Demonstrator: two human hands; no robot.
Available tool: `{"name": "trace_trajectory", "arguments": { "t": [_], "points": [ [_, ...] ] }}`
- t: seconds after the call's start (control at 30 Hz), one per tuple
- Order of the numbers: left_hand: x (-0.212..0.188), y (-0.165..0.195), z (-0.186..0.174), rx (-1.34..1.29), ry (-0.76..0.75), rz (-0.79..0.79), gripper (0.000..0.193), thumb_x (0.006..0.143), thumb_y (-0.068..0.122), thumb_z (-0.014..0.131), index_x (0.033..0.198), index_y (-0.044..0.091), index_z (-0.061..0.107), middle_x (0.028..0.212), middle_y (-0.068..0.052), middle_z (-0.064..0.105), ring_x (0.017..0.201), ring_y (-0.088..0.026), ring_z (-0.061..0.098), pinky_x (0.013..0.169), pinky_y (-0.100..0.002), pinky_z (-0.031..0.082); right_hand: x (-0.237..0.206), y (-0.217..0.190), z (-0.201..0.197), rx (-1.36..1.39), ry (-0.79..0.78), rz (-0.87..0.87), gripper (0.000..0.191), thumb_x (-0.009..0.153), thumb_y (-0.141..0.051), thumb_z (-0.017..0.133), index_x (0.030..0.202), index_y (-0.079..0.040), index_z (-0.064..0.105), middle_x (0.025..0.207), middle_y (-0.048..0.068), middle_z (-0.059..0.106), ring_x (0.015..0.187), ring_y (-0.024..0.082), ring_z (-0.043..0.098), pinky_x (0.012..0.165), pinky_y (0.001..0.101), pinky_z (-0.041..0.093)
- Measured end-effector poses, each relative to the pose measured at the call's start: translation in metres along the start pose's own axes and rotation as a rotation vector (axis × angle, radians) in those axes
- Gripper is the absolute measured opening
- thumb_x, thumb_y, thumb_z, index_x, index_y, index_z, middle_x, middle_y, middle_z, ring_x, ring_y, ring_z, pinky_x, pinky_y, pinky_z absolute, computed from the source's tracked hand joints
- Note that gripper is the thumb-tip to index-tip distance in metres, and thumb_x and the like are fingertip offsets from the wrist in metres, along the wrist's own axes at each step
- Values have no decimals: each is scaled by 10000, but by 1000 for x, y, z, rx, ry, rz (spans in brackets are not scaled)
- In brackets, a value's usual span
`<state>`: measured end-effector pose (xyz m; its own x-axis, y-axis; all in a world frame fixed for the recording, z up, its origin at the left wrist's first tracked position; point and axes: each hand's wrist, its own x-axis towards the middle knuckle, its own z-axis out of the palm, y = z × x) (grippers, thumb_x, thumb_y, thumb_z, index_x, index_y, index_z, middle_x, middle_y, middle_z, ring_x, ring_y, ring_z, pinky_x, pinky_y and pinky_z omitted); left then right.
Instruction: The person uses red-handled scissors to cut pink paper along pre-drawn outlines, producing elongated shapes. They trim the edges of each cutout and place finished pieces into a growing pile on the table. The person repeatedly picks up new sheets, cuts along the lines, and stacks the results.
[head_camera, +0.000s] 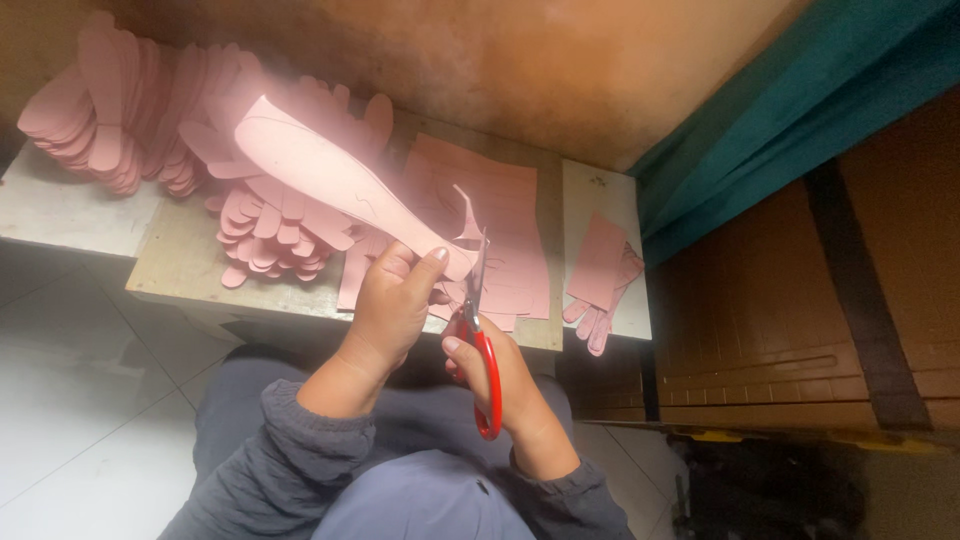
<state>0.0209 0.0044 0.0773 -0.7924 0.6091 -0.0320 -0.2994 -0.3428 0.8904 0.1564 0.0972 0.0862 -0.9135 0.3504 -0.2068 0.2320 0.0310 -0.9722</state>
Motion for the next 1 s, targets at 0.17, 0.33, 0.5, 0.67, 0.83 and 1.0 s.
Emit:
{"name": "trace_trajectory", "arguments": {
  "t": [0.17,0.33,0.5,0.67,0.83,1.0],
  "points": [
    [-9,6,7,47,-29,37,236,993,220,591,1118,29,650,990,-49,746,854,-99,684,723,-269,562,1,4,-6,-4,5,-2,222,932,-224,621,1015,-19,601,778,19,581,688,107,562,612,277,487],
    [-11,5,10,82,-12,80,239,1000,229,602,1101,19,654,980,-58,744,838,-99,680,725,-268,571,1,7,-7,-30,7,-43,213,925,-212,618,1012,-18,604,780,28,591,685,106,569,618,270,495],
    [-12,-3,12,78,3,109,228,1003,232,615,1051,11,636,934,-56,727,800,-97,666,716,-260,573,-1,4,-3,-62,69,-81,211,931,-208,582,1029,-25,624,773,23,595,681,103,580,627,265,508],
    [-13,-15,18,71,24,142,240,1019,243,618,1051,6,624,906,-52,701,776,-98,647,707,-253,557,-5,-2,-1,-197,163,-129,226,914,-211,567,1040,-36,637,710,24,605,626,109,597,590,274,508],
    [-10,-16,16,102,31,136,229,1015,234,618,1058,9,625,918,-44,705,778,-94,653,699,-251,566,-4,2,-5,-208,158,-121,181,913,-203,586,939,-29,628,658,27,586,587,116,592,560,283,497],
    [-4,-1,7,177,-37,56,225,995,220,595,1074,16,646,955,-45,744,783,-88,666,661,-256,571,-2,8,-17,-214,83,-142,144,901,-174,609,888,-31,610,656,9,560,585,103,545,545,279,466]
  ]
}}
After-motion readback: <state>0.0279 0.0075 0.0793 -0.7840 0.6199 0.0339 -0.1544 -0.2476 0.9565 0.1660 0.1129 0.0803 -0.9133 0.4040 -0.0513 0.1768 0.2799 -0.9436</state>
